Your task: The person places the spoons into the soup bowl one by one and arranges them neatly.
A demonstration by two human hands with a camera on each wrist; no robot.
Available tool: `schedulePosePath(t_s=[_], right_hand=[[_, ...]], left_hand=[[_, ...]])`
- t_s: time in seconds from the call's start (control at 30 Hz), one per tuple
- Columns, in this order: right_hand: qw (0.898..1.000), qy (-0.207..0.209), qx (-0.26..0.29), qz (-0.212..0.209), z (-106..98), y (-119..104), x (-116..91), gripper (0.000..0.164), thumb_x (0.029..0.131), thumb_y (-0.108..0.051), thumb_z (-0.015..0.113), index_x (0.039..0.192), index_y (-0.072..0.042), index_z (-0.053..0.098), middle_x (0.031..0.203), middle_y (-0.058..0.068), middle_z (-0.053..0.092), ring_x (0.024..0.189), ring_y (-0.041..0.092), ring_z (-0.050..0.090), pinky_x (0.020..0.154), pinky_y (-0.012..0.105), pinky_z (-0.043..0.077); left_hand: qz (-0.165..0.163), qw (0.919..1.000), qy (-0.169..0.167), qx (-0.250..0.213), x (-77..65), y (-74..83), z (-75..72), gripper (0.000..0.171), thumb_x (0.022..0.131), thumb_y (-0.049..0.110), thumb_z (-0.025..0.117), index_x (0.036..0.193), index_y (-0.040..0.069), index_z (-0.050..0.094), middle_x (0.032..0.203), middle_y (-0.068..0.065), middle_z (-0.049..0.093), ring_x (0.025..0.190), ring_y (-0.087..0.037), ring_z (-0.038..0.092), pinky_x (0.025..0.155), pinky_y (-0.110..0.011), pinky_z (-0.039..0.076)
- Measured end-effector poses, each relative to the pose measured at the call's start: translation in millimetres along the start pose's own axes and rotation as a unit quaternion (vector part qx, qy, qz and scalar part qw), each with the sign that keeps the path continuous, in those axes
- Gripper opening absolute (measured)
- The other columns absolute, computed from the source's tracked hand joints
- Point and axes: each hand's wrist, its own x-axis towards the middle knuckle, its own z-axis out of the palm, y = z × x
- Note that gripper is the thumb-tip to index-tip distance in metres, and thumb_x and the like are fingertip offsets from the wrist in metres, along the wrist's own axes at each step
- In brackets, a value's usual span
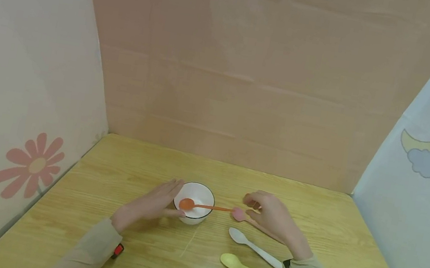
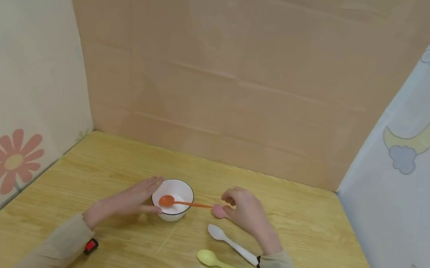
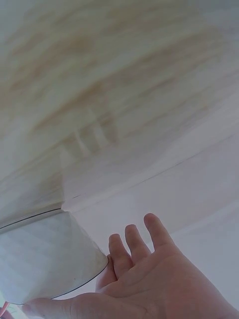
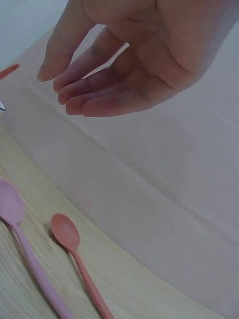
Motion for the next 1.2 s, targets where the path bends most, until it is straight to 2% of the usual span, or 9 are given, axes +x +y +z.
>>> schedulePosePath(t_s=[0.17,0.33,0.53,0.87,1.2], right_hand=[[1.0,0.008,0.015,0.012,-1.7,10.6,-6.4,0.019,0.081,0.002,0.075,0.098,-0.006,0.073,0.092,0.003,0.073,0.079,0.014,0.066,0.07,0.027,0.058],[0.999,0.013,0.016,0.036,-1.0,20.4,-12.6,0.017,0.083,-0.001,0.075,0.099,-0.007,0.073,0.094,0.003,0.073,0.082,0.016,0.066,0.072,0.031,0.059],[0.998,0.03,0.023,0.052,0.2,30.8,-20.2,0.015,0.082,-0.002,0.076,0.097,-0.005,0.073,0.093,0.009,0.073,0.082,0.024,0.067,0.071,0.037,0.06],[0.993,0.031,0.06,0.101,-0.8,47.0,-35.3,0.017,0.085,-0.002,0.074,0.101,0.0,0.071,0.099,0.017,0.072,0.086,0.025,0.068,0.072,0.04,0.061],[0.988,0.035,0.084,0.125,5.1,61.4,-47.8,0.02,0.086,-0.003,0.073,0.105,0.001,0.07,0.102,0.018,0.072,0.089,0.029,0.069,0.074,0.036,0.061]], left_hand=[[-0.008,0.9999,-0.006,-0.008,-1.3,1.0,-1.4,0.095,0.094,0.052,0.062,0.155,-0.007,0.018,0.162,-0.028,0.021,0.151,-0.047,0.018,0.122,-0.059,0.021],[-0.009,0.9999,-0.005,-0.006,-1.7,0.8,-1.9,0.096,0.094,0.052,0.062,0.155,-0.007,0.018,0.162,-0.028,0.021,0.151,-0.047,0.018,0.122,-0.06,0.021],[-0.011,0.9999,-0.004,-0.006,-2.1,0.0,0.0,0.096,0.093,0.053,0.062,0.156,-0.006,0.018,0.162,-0.027,0.021,0.151,-0.046,0.019,0.122,-0.06,0.021],[-0.013,0.9997,-0.006,-0.019,-2.9,0.5,-0.3,0.098,0.093,0.055,0.061,0.157,-0.003,0.016,0.163,-0.026,0.019,0.152,-0.044,0.017,0.123,-0.059,0.02],[-0.011,0.9998,-0.003,-0.015,-2.0,-0.8,1.1,0.098,0.092,0.056,0.061,0.157,-0.003,0.016,0.163,-0.025,0.02,0.152,-0.043,0.018,0.123,-0.058,0.021]])
